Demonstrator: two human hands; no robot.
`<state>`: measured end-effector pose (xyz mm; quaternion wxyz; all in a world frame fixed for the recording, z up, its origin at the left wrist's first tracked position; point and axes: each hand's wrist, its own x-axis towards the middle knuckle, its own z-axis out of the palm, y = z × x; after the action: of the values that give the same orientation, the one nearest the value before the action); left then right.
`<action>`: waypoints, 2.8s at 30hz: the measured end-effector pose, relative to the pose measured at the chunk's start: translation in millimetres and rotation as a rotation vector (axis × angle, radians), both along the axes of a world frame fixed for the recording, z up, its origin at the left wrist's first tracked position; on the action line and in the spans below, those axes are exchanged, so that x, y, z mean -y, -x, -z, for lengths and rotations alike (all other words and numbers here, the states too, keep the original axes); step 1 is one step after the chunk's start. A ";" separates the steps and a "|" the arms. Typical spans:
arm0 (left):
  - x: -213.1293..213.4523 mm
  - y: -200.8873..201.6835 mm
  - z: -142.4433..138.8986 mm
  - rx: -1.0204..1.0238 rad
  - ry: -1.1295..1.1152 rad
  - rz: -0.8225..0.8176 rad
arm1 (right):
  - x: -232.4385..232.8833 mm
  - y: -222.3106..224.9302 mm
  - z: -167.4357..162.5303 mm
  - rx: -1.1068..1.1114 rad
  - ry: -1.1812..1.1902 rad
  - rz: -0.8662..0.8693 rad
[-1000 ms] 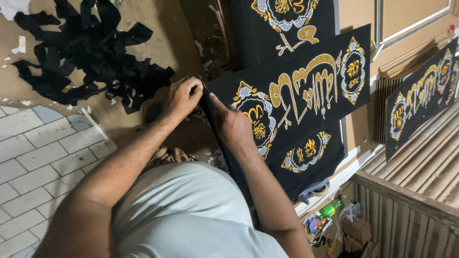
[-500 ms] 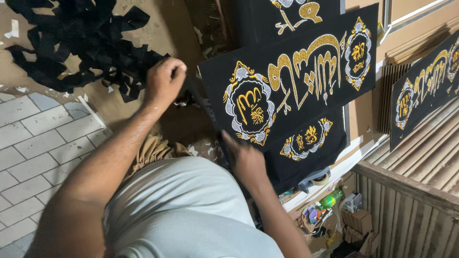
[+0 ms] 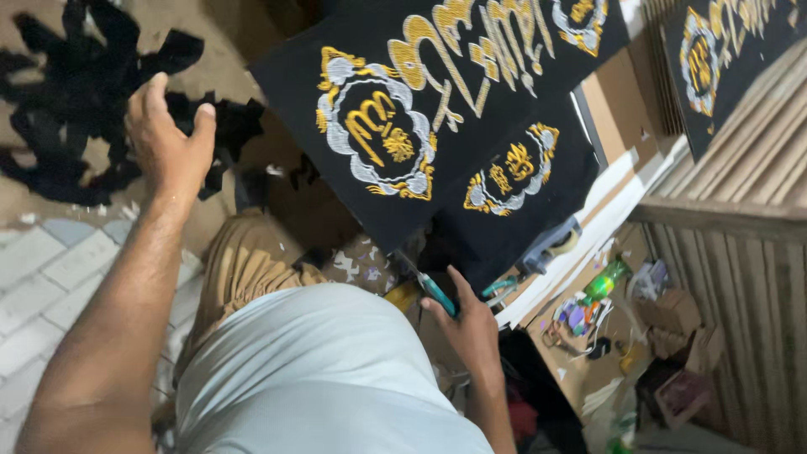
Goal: The person trims excess black fabric from the edges of embroidered religious calligraphy banners using scissors. They hold each banner flat on the work table, cut away surplus material along the border, and drop the trimmed scraps aside before moving to the next banner.
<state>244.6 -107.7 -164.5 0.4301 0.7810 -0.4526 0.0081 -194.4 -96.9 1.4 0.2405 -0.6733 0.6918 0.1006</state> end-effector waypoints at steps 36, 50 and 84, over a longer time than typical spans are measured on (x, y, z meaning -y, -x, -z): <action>330.4 273.2 -184.0 -1.684 0.133 0.943 | 214.1 190.2 -122.6 0.981 1.296 0.760; 286.8 265.0 -67.1 0.284 -0.327 0.687 | 388.8 250.6 8.4 0.585 0.958 0.504; 448.8 -202.1 -64.6 0.001 -0.358 0.444 | 125.6 77.9 80.1 0.286 0.883 0.981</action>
<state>446.7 -556.6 -99.9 0.2763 0.7262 -0.6073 -0.1658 -272.3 -222.6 -78.7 0.0499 -0.3230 0.8550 -0.4026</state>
